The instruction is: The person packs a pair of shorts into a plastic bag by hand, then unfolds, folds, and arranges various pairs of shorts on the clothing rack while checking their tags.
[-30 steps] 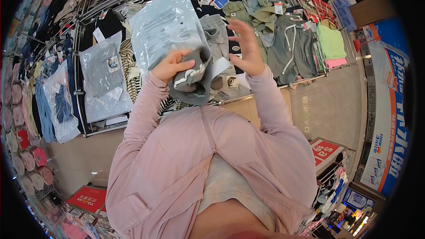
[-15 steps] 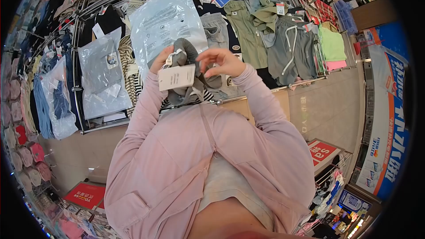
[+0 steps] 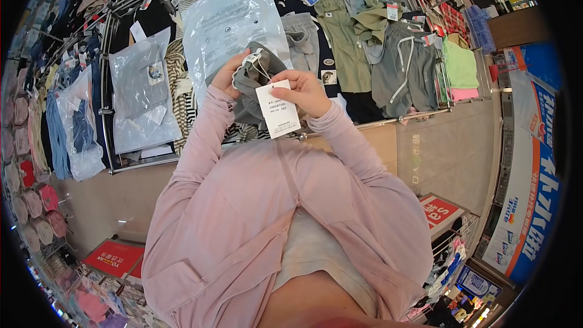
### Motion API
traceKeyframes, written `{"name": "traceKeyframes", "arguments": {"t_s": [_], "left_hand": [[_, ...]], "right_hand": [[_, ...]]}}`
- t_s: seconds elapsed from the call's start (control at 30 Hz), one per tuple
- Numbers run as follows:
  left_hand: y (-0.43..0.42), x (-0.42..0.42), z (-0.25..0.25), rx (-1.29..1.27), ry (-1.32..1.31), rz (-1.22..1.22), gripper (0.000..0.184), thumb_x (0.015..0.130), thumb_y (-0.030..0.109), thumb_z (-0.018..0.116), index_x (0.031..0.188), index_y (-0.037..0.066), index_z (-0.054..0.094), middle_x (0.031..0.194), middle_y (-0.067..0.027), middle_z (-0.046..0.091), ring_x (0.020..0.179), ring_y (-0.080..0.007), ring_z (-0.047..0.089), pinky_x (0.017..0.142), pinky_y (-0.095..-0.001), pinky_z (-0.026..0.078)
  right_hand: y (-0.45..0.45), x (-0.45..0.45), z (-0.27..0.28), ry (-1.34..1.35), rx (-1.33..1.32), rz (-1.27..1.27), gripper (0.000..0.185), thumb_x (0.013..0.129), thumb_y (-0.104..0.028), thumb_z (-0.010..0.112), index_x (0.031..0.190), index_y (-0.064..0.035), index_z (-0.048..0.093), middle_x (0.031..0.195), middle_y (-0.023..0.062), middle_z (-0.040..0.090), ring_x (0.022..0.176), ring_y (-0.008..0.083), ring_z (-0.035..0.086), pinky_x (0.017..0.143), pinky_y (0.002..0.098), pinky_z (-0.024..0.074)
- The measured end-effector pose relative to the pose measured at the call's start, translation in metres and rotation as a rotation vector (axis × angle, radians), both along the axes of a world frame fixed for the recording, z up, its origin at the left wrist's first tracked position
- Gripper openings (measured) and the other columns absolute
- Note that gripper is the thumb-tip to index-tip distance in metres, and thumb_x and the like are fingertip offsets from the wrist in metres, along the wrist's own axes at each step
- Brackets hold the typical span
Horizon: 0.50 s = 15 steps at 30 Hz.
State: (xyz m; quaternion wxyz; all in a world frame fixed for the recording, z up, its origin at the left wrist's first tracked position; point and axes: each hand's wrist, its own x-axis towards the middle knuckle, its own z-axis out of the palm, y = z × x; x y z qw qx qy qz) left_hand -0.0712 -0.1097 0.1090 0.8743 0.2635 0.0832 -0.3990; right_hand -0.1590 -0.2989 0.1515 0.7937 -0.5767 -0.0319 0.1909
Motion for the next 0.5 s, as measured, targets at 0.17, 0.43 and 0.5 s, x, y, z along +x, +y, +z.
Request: {"name": "traceKeyframes", "arguments": {"t_s": [0.17, 0.43, 0.5], "left_hand": [[0.005, 0.004, -0.006, 0.006, -0.035, 0.011, 0.020, 0.090, 0.021, 0.055, 0.097, 0.003, 0.059, 0.088, -0.0078, 0.066, 0.072, -0.0152, 0.065, 0.062, -0.0282, 0.055], [0.007, 0.003, -0.006, -0.053, -0.126, -0.022, 0.022, 0.093, 0.019, 0.048, 0.102, 0.000, 0.056, 0.095, -0.0131, 0.065, 0.082, -0.0203, 0.065, 0.071, -0.0337, 0.056], [0.006, 0.002, -0.003, -0.042, -0.162, -0.017, 0.022, 0.093, 0.019, 0.048, 0.102, 0.000, 0.056, 0.094, -0.0132, 0.065, 0.081, -0.0200, 0.065, 0.071, -0.0333, 0.056]], "right_hand": [[-0.008, 0.002, 0.004, -0.029, -0.019, -0.035, 0.023, 0.081, -0.009, 0.066, 0.100, 0.0028, 0.059, 0.086, 0.0087, 0.067, 0.074, 0.0095, 0.063, 0.064, 0.0213, 0.0500], [-0.010, 0.003, 0.013, -0.057, -0.041, -0.073, 0.019, 0.083, -0.007, 0.062, 0.099, 0.0021, 0.060, 0.085, 0.0076, 0.067, 0.073, 0.0081, 0.062, 0.063, 0.0198, 0.0490], [-0.009, 0.003, 0.017, -0.076, -0.046, -0.071, 0.022, 0.082, -0.009, 0.064, 0.100, 0.0032, 0.059, 0.087, 0.0085, 0.066, 0.075, 0.0094, 0.063, 0.064, 0.0206, 0.0493]]}}
